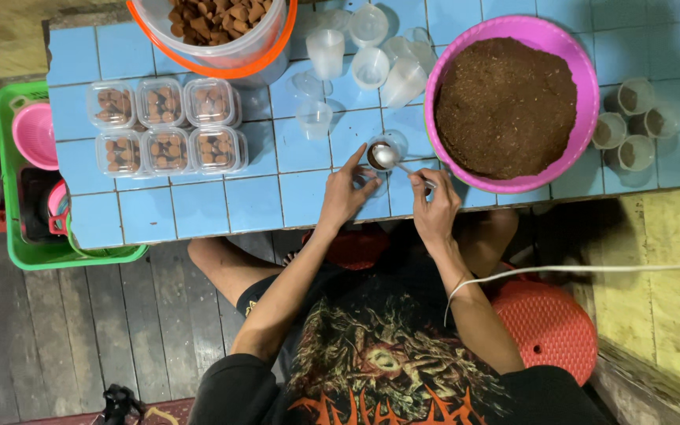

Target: The person fills several small plastic cups with soil using a spoon, scooping the soil from a larger pink bowl.

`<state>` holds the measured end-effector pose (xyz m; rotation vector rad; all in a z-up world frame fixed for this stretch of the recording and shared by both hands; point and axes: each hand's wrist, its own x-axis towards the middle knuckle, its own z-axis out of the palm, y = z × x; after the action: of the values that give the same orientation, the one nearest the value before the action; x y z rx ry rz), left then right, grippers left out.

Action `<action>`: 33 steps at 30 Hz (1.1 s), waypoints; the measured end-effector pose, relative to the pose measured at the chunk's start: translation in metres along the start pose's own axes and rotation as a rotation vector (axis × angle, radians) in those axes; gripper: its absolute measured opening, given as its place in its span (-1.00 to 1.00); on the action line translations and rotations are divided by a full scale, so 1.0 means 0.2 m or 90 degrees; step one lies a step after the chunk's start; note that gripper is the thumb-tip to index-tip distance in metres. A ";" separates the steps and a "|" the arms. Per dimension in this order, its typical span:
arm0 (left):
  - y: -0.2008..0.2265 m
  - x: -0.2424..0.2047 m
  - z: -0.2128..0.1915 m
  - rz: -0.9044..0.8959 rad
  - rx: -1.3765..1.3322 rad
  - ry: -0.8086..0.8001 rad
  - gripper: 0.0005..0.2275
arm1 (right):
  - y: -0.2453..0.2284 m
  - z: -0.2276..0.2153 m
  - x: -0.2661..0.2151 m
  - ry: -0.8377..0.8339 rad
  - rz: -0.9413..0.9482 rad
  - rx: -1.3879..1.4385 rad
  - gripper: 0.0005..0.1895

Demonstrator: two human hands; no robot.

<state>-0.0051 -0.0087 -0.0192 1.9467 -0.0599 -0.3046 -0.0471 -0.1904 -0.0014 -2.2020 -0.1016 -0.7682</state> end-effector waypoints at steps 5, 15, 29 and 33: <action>0.05 -0.01 -0.02 0.001 0.006 -0.004 -0.34 | 0.02 0.01 0.00 0.011 -0.006 -0.013 -0.78; -0.03 0.02 -0.02 0.008 0.030 -0.008 -0.39 | -0.02 -0.01 0.01 -0.006 0.020 -0.007 -0.75; -0.06 0.24 -0.16 0.057 0.261 -0.129 -0.43 | -0.02 -0.03 0.03 -0.015 0.030 -0.008 -0.79; -0.06 0.25 -0.13 0.117 0.374 -0.097 -0.26 | -0.01 -0.02 0.03 -0.021 0.032 -0.018 -0.78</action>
<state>0.0492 0.0109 -0.0306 2.4715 -0.4701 -0.3372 -0.0449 -0.1925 0.0038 -2.2363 -0.0520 -0.7107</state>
